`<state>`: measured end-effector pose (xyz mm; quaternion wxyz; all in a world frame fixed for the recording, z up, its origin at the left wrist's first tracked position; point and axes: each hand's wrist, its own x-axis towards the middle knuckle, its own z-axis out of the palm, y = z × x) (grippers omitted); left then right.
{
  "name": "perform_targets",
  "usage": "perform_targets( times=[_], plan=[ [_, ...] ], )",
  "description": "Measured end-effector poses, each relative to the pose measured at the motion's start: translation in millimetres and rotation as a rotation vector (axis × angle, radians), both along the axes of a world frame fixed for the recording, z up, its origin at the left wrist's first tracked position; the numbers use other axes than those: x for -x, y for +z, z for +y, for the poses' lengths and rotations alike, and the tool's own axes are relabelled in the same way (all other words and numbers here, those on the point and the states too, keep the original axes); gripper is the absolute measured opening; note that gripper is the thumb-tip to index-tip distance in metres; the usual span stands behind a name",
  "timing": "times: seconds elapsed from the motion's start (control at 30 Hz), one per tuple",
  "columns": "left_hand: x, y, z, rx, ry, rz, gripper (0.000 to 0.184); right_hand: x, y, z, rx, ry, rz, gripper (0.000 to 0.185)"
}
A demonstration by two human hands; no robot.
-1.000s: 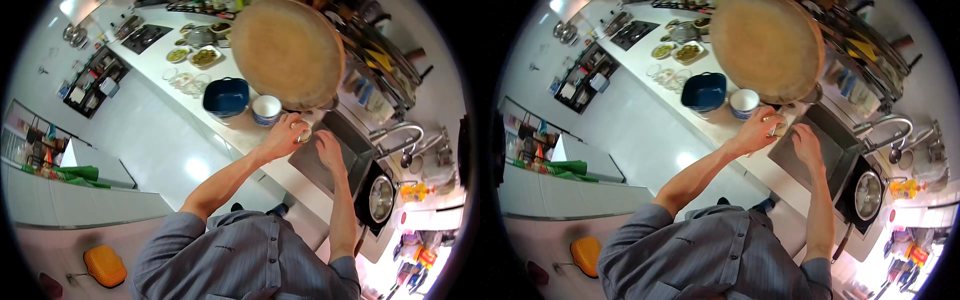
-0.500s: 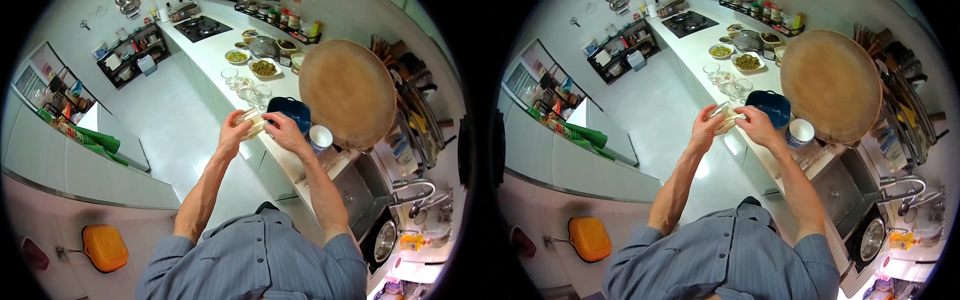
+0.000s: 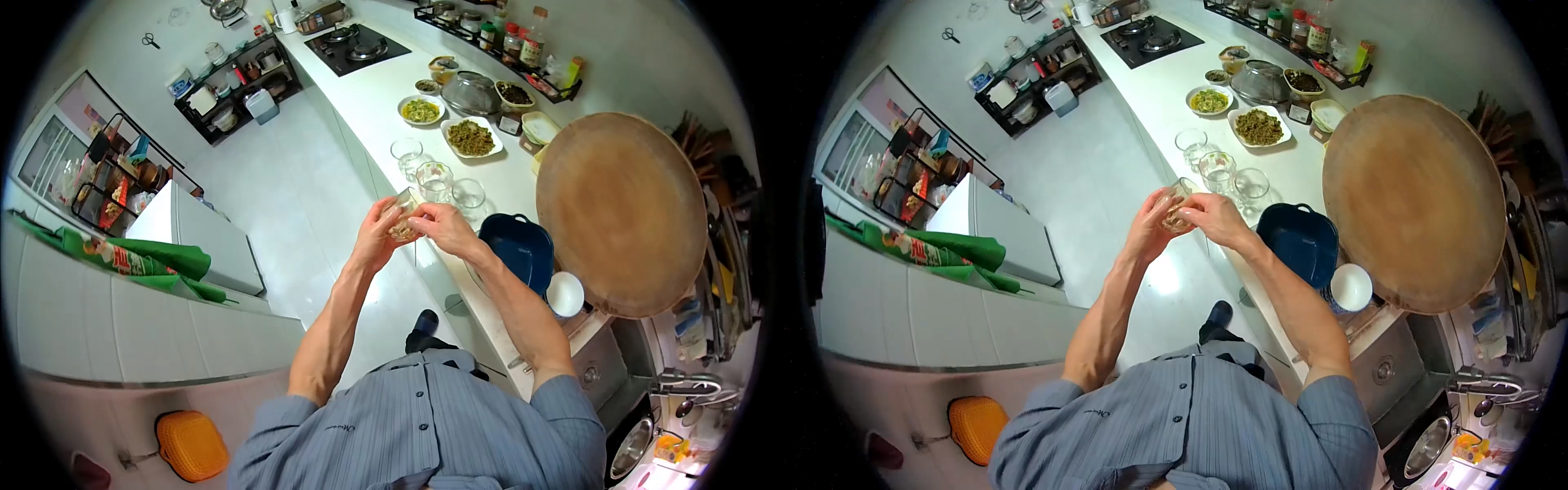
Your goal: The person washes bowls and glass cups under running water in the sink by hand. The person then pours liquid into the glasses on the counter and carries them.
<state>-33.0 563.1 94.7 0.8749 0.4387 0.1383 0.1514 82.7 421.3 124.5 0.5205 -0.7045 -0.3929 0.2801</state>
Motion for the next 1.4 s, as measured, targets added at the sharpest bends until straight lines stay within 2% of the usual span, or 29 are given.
perform_targets(
  times=[0.07,0.13,0.2,0.27,0.33,0.5,0.63,0.77,0.83,0.87,0.93,1.03,1.1,1.17,1.23,1.27,1.33,1.4],
  plan=[
    [-29,-8,20,0.042,-0.135,0.007,0.056,-28,2,4,0.027,-0.008,-0.073,0.024],
    [-52,-11,35,-0.022,-0.141,0.037,0.057,-54,14,7,0.137,-0.088,-0.287,0.025],
    [-74,-25,51,-0.142,0.045,0.314,0.054,-83,14,9,0.14,-0.134,-0.26,0.026],
    [-91,-43,68,-0.114,0.06,0.394,0.048,-104,16,4,0.113,-0.305,-0.345,0.025],
    [-107,-58,80,-0.206,0.064,0.515,0.044,-122,15,-2,0.122,-0.36,-0.331,0.025],
    [-156,-87,105,-0.318,0.071,0.618,0.057,-141,16,-13,0.187,-0.488,-0.321,0.025],
    [-185,-111,126,-0.203,-0.081,0.654,0.058,-138,21,-16,0.292,-0.568,-0.302,0.024],
    [-201,-123,138,-0.188,-0.199,0.628,0.043,-135,17,-15,0.339,-0.591,-0.344,0.024],
    [-200,-129,141,-0.239,-0.245,0.579,0.027,-134,10,-11,0.367,-0.603,-0.348,0.023],
    [-200,-133,140,-0.232,-0.255,0.58,0.027,-135,2,-10,0.354,-0.609,-0.362,0.023],
    [-200,-134,136,-0.109,-0.198,0.516,0.017,-131,4,-4,0.349,-0.614,-0.375,0.023],
    [-196,-135,134,-0.033,-0.182,0.485,0.017,-125,3,17,0.452,-0.585,-0.351,0.022],
    [-192,-133,132,0.014,-0.182,0.484,0.017,-122,-9,33,0.349,-0.447,-0.634,0.019],
    [-193,-129,131,0.058,-0.177,0.48,0.017,-117,-18,49,0.382,-0.402,-0.685,0.018],
    [-196,-127,131,-0.038,-0.197,0.543,0.028,-113,-33,58,0.445,-0.327,-0.775,0.017],
    [-198,-125,129,-0.035,-0.194,0.542,0.028,-111,-39,61,0.445,-0.323,-0.777,0.017],
    [-204,-113,126,-0.17,-0.108,0.645,0.039,-108,-47,67,0.439,-0.285,-0.843,0.016],
    [-213,-118,127,-0.25,-0.105,0.66,0.039,-108,-54,72,0.452,-0.27,-0.838,0.016]
  ],
)
